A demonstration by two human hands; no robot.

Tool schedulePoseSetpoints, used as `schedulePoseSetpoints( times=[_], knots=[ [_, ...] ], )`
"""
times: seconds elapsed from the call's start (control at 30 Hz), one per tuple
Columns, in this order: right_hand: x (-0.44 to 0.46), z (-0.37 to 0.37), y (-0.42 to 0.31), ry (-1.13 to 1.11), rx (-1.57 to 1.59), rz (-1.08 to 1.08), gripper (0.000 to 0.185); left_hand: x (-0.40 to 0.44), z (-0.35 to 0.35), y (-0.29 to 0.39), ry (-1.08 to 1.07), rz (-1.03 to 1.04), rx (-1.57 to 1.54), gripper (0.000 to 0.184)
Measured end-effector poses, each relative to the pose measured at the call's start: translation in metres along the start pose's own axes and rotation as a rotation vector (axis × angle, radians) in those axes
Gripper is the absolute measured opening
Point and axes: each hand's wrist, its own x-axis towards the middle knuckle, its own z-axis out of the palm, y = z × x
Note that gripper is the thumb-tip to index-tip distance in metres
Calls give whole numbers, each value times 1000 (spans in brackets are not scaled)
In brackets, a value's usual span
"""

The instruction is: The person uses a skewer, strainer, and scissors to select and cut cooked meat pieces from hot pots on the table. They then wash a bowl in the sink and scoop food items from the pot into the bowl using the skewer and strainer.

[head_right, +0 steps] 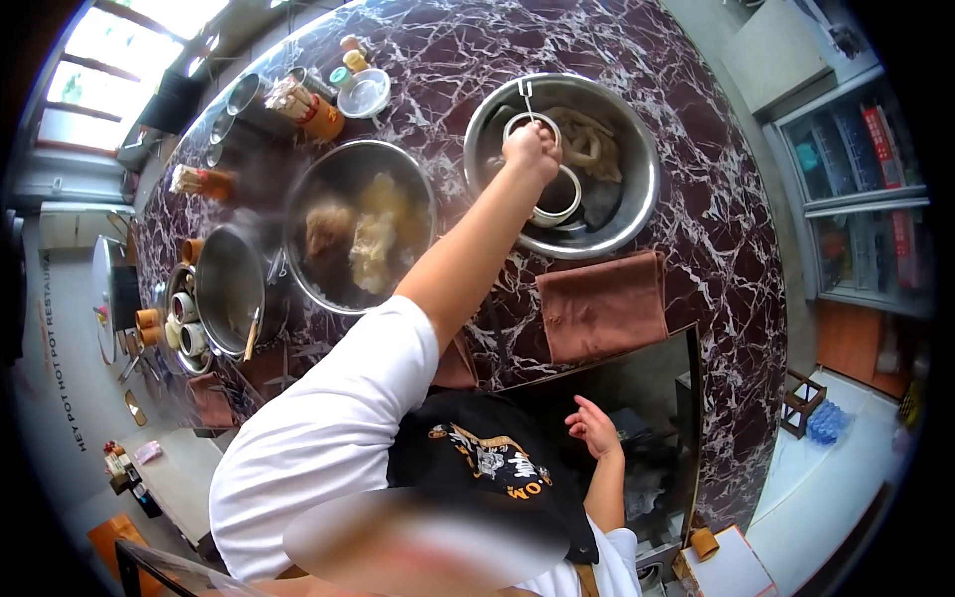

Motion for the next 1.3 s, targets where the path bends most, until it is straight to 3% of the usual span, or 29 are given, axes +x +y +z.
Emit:
schedulePoseSetpoints(
  times=[0.1,0.27,0.33,0.43,0.5,0.53,0.6,0.73,0.8,0.87,0.93,1.0,1.17,1.2,1.27,1.3],
  knots=[
    [17,47,-31,-243,-287,-72,43,-83,-57,24,-199,84,158,6],
    [34,209,-96,-612,-648,-88,36,-220,-204,105,-148,198,461,13],
    [35,286,-96,-760,-830,-114,34,-289,-246,155,-165,360,597,16],
    [42,401,-61,-906,-905,-127,32,-392,-297,229,25,653,585,18],
    [59,481,-19,-890,-869,-93,30,-441,-346,271,139,879,462,15],
    [54,525,0,-773,-855,-39,30,-462,-372,289,172,1021,426,16],
    [86,593,49,-690,-822,-63,42,-489,-440,319,367,1107,326,18],
    [87,690,111,-611,-544,109,41,-533,-552,361,593,1018,183,14],
    [90,714,125,-447,-358,158,35,-548,-597,377,624,985,194,13],
    [108,710,108,-477,-259,298,16,-562,-621,394,645,950,176,13],
    [95,698,83,-433,-617,192,12,-570,-641,411,634,936,202,13],
    [62,690,48,-395,-785,80,12,-573,-653,428,625,923,236,13],
    [12,695,-4,-257,-1464,-453,20,-570,-662,455,637,901,304,14],
    [18,696,-5,-295,-1703,-798,28,-568,-662,457,638,881,315,14],
    [20,699,-10,-182,-2059,-1197,39,-566,-660,457,618,869,325,14],
    [11,709,-9,-180,-2054,-1192,39,-567,-654,457,635,846,354,14]
  ],
)
